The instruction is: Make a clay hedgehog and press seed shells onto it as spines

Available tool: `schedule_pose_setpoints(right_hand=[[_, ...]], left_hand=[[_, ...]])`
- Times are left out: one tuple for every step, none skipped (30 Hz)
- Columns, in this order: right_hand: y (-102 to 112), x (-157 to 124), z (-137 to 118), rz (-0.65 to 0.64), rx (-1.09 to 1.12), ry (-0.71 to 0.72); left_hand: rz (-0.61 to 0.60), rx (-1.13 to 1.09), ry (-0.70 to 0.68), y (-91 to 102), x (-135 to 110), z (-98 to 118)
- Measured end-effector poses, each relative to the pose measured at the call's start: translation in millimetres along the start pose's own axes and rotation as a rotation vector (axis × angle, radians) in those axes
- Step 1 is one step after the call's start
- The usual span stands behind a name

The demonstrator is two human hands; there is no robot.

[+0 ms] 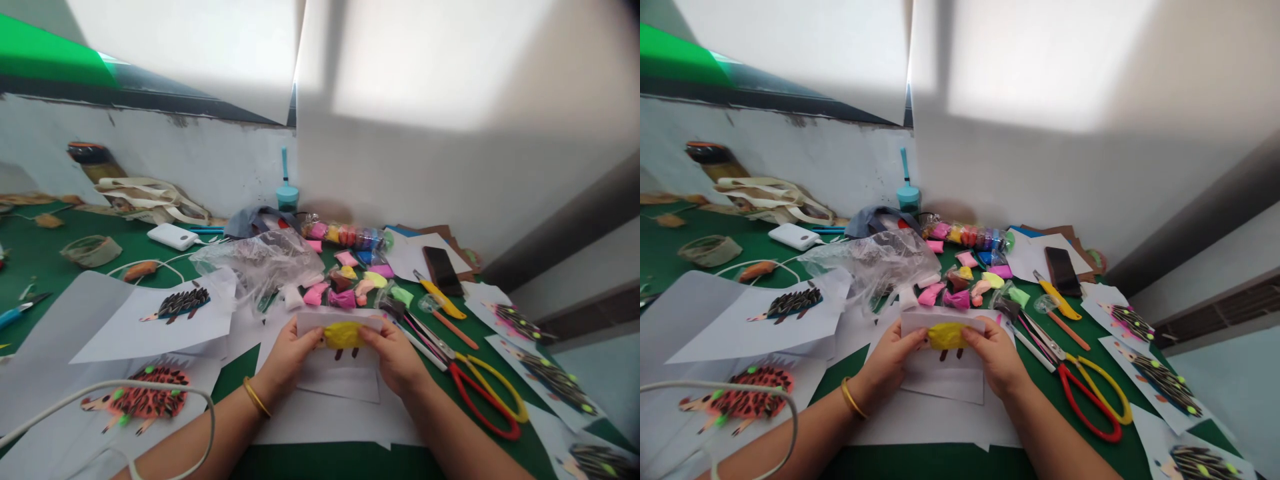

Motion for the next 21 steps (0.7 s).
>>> schedule_pose_setpoints(right_hand=[[0.0, -0.3, -0.5, 0.003, -0.001, 0.002], [0.2, -0.6, -0.8, 0.002, -0.003, 0.006], [0.4, -0.8, -0.8, -0.003, -0.007, 0.008], [0.9, -1.0, -0.6, -0.009, -0.009, 0.013], [1.5, -1.2, -0.1, -0.013, -0.011, 0.018], [2.4, -1.2, 0.6, -0.013, -0.013, 0.022], [3.2, -1.2, 1.6, -0.012, -0.018, 0.025], [4.1, -1.1, 2.5, -0.006, -0.024, 0.028], [4.8, -0.9, 3.3, 0.003, -0.031, 0.030], [5.1, -0.7, 3.9, 0.011, -0.037, 0.032], [5.0, -0.4, 4.2, 0.016, -0.041, 0.033], [4.7, -0.2, 4.1, 0.020, -0.042, 0.036], [4.4, 0.1, 3.8, 0.025, -0.041, 0.038], [4.4, 0.4, 3.2, 0.032, -0.040, 0.042], [4.6, 0.6, 2.6, 0.040, -0.041, 0.045], [5.2, 0.9, 2.0, 0.049, -0.043, 0.049], [5.8, 1.0, 1.6, 0.052, -0.044, 0.051], [6.1, 1.1, 1.5, 0.046, -0.047, 0.050], [6.4, 1.1, 1.9, 0.035, -0.047, 0.045], [6.8, 1.2, 2.4, 0.023, -0.044, 0.040], [7.6, 1.5, 2.9, 0.014, -0.041, 0.035]], left_hand=[[-0.002, 0.005, -0.004, -0.1, -0.1, 0.3], [-0.004, 0.009, -0.007, -0.2, -0.1, 0.5], [-0.009, 0.011, -0.008, -0.3, -0.3, 0.8], [-0.016, 0.014, -0.008, -0.5, -0.4, 0.9], [-0.022, 0.017, -0.009, -0.7, -0.6, 1.1], [-0.027, 0.022, -0.013, -0.8, -0.7, 1.3], [-0.031, 0.030, -0.018, -0.8, -0.8, 1.3], [-0.031, 0.043, -0.023, -0.7, -0.9, 1.2], [-0.026, 0.060, -0.030, -0.2, -0.9, 1.1], [-0.020, 0.078, -0.037, 0.3, -0.9, 0.9], [-0.011, 0.095, -0.045, 0.9, -1.0, 0.7], [-0.005, 0.112, -0.051, 1.4, -1.1, 0.4], [-0.002, 0.126, -0.056, 1.7, -1.2, 0.0], [-0.003, 0.135, -0.060, 1.8, -1.4, -0.3], [-0.008, 0.141, -0.062, 1.7, -1.7, -0.7], [-0.015, 0.140, -0.060, 1.4, -1.9, -1.1], [-0.023, 0.132, -0.055, 1.0, -2.1, -1.5], [-0.029, 0.118, -0.048, 0.5, -2.2, -1.7], [-0.033, 0.097, -0.037, 0.0, -2.3, -1.7], [-0.037, 0.071, -0.024, -0.6, -2.4, -1.7], [-0.035, 0.043, -0.011, -1.0, -2.4, -1.4]])
Point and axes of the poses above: each hand's wrist, its own x-axis towards the middle knuckle, its own y-axis out of the back of the hand, z = x × y, the point moved 7 cm from there along x, towards the middle knuckle, and after that the axes turned 9 degrees about z, right-handed, at the moved point
